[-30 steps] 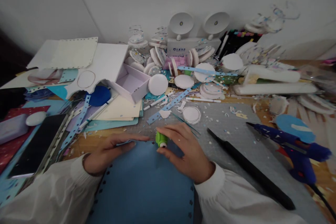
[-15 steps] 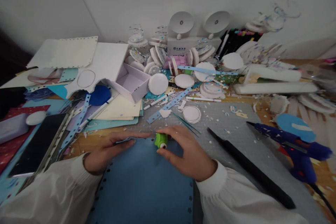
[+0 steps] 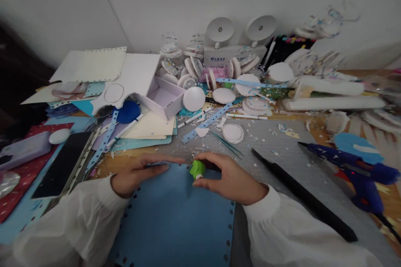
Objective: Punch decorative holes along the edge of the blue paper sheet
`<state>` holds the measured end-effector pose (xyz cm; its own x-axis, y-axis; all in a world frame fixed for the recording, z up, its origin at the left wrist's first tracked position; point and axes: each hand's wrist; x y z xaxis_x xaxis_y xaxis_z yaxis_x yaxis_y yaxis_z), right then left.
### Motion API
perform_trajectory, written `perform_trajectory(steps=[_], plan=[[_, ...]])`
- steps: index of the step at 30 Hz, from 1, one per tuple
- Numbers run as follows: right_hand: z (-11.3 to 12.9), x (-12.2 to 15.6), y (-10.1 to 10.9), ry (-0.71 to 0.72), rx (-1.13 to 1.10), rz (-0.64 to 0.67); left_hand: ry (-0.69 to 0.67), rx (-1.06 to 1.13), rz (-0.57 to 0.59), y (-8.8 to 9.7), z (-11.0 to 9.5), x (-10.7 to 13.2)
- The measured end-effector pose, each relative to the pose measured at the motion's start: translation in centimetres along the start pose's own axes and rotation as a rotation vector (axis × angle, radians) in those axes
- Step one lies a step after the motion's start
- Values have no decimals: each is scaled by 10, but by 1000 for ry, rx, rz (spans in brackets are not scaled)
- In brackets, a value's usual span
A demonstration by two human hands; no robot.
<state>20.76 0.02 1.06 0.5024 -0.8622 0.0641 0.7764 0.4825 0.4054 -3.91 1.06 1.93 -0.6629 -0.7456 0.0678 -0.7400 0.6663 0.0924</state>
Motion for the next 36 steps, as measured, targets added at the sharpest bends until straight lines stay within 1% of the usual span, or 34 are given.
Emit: perform_trajectory(steps=[3,9,13,18,22,25,29,32,34,36], plan=[[-1,0,-1,20,14,5,-20,-18,2,0,-1,-1],[-5,-1,-3,156,24,-8,-12,27,5,1,2,-1],[-4,-2,-5,158,19,-6,34,68,5,1,4,0],[-3,-2,-8,131,9,-18,109,201,-1,-1,3,1],[-3,-1,-9,177,65,-52,139,292,-18,-3,3,2],[-4,0,-10,207,139,-84,140,315,-13,-3,4,2],[-5,1,-13,238,186,-121,163,346,-52,-6,9,3],[-6,1,-14,249,212,-120,169,267,-77,-5,6,5],[-6,1,-14,258,228,-119,99,128,-96,-1,-5,7],[-6,1,-13,275,240,-144,-9,-91,-141,1,-25,10]])
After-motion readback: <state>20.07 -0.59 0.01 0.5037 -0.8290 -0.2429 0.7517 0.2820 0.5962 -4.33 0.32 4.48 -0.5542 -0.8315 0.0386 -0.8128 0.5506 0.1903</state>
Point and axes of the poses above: each hand's wrist, its own x-axis away from the middle knuckle, its own y-axis out of the back of the hand, z = x × y, and after that the axes turned 6 degrees about -x, right-handed
